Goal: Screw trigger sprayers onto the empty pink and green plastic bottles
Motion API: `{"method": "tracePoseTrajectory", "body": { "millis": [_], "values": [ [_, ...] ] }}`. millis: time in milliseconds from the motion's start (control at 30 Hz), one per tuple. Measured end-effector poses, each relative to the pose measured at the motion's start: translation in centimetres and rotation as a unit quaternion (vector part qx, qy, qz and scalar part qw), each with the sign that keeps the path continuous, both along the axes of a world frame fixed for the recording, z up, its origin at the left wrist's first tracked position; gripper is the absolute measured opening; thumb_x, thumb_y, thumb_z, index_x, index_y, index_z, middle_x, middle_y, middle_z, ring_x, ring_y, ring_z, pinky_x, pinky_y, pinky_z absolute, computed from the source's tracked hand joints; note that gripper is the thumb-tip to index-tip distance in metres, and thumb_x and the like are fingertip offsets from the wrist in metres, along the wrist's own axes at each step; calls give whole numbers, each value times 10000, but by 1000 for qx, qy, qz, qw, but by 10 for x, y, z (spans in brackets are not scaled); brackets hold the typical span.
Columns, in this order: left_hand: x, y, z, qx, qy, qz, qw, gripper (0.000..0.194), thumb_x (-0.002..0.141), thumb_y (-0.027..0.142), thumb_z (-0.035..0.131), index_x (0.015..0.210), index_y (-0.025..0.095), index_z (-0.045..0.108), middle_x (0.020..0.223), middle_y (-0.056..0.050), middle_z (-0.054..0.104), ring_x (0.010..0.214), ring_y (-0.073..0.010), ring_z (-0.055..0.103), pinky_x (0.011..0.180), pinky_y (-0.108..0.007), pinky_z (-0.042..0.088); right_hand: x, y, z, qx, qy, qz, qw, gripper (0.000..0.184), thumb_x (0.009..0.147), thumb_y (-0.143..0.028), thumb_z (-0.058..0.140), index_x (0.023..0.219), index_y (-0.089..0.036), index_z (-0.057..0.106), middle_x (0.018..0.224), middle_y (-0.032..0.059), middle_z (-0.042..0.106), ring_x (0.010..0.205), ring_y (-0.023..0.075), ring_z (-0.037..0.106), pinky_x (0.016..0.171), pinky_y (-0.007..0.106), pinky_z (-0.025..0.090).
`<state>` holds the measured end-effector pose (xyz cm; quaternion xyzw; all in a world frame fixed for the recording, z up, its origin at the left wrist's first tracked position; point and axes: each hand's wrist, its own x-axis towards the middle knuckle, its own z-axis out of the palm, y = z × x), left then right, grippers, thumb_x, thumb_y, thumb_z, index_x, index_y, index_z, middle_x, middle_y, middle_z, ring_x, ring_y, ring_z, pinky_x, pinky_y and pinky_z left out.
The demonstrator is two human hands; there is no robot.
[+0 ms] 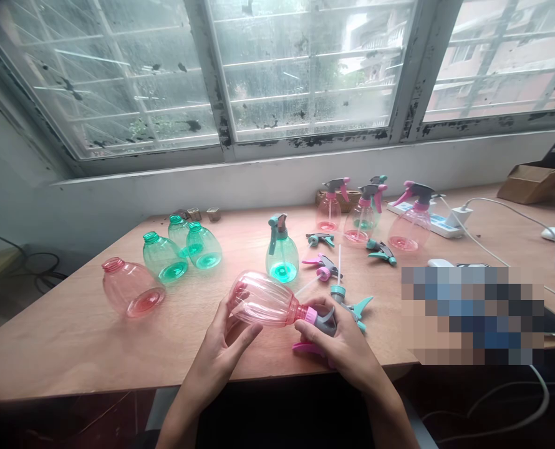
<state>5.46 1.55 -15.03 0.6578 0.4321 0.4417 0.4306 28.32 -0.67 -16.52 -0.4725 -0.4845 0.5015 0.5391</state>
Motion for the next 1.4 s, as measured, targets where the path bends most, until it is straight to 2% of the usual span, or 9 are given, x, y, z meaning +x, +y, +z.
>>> {"method": "tracePoseTrajectory", "body": {
  "millis": [233,367,600,1133,1400],
  "values": [
    [1,0,0,-1,-1,3,1000,725,970,429,684,1588,362,312,1601,-60,487,1484,-300,460,1243,-470,363,4,3,-2,-4,-2,23,1000,425,795,-520,867,1007,-211,667,787,14,729,746,223,724,670,342,674],
    [0,0,0,2,2,1,1000,709,974,433,680,1581,370,318,1619,-43,463,1493,-284,446,1252,-448,351,0,0,0,-7,21,-1,1000,460,749,-533,896,991,-209,674,761,0,710,728,220,710,677,367,687],
    [0,0,1,3,3,-3,1000,701,977,431,678,1574,391,313,1630,-15,446,1496,-247,443,1254,-411,347,-2,-1,2,-4,13,-8,1000,443,757,-515,897,977,-201,676,764,1,706,706,201,709,645,328,683],
    [1,0,0,10,7,-1,1000,716,975,419,679,1585,355,311,1636,-55,442,1499,-278,442,1259,-451,341,-2,-1,2,-1,30,-6,1000,405,773,-485,897,965,-198,685,806,1,713,716,183,711,669,327,699],
    [1,0,0,8,9,5,1000,718,969,425,686,1582,385,316,1634,-27,447,1500,-268,443,1259,-423,342,-2,-1,2,-3,24,-9,1000,422,762,-508,894,962,-201,687,809,2,719,717,193,717,663,332,699]
  ]
}}
